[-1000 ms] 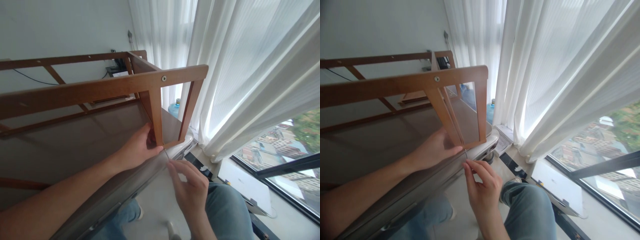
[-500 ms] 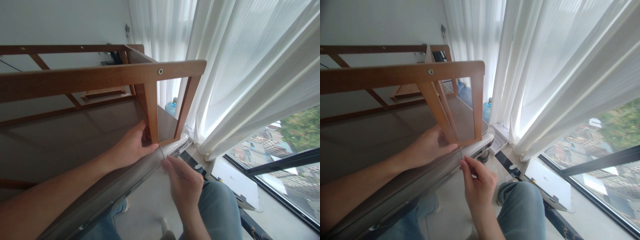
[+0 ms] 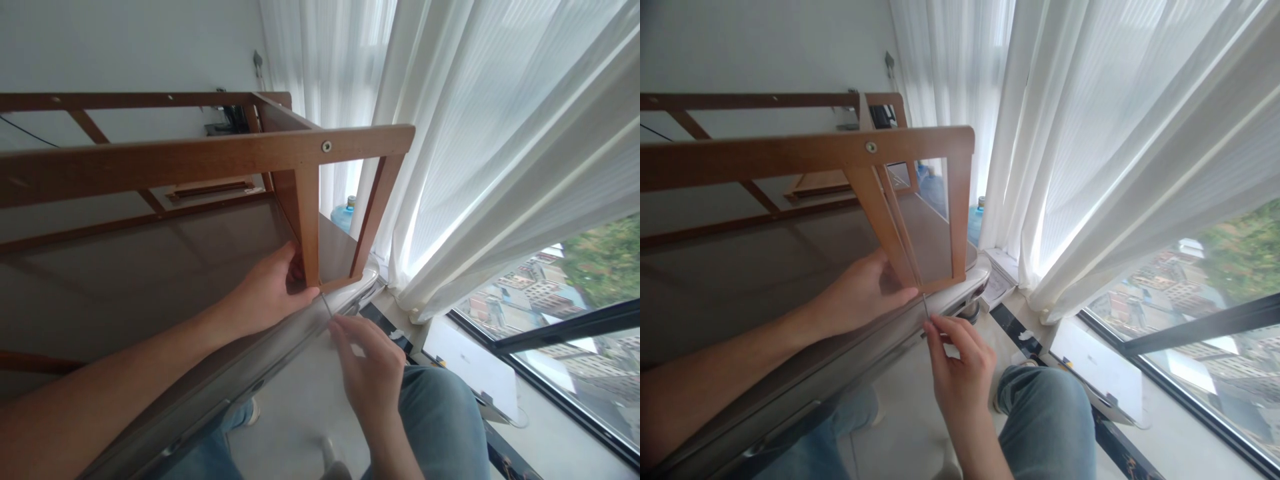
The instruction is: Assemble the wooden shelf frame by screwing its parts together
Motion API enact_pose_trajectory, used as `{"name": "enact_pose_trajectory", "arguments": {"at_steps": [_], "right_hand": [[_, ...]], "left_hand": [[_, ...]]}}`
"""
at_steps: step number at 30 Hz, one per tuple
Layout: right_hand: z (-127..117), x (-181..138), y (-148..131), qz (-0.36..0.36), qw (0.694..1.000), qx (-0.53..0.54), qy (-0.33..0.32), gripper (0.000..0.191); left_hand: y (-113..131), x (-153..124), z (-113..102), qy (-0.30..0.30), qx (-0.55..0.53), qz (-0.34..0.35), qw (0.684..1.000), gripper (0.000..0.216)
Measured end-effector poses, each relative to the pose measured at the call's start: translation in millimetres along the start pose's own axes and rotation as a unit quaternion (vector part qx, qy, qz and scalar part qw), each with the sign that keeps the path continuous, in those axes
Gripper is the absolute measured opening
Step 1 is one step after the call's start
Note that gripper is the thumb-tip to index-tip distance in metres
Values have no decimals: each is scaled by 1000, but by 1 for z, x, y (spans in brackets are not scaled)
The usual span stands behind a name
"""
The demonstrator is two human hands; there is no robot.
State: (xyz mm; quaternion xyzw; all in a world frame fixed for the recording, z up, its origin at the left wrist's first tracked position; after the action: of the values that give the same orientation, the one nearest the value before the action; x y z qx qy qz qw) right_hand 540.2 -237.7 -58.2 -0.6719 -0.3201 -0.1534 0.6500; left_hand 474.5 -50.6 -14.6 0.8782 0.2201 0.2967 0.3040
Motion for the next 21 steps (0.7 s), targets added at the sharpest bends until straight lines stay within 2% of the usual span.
{"name": "enact_pose_trajectory", "arguments": {"at_steps": [4,8,21], "right_hand": [[0,0,-1,2,1000,-5,-1,10],[-1,-2,1,16,1000,-18,3,7],[3,-7,12,82,996,17,-13,7]], "left_hand": [[4,-3,-5,29,95,21,995,24],[7,-8,2,-29,161,59,985,18],[5,-8,3,-39,136,54,988,19]]}}
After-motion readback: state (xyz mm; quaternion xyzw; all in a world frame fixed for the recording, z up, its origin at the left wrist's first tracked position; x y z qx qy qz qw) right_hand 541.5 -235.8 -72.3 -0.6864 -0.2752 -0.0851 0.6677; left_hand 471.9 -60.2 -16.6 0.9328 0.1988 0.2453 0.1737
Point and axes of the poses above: each hand's wrist, its own x-axis towards the middle knuckle, its own z-axis out of the palm, y = z × x, the point moved 7 cm from there along x, towards the middle knuckle, and after that the axes turned 13 degrees about y, right-handed, at the moved point
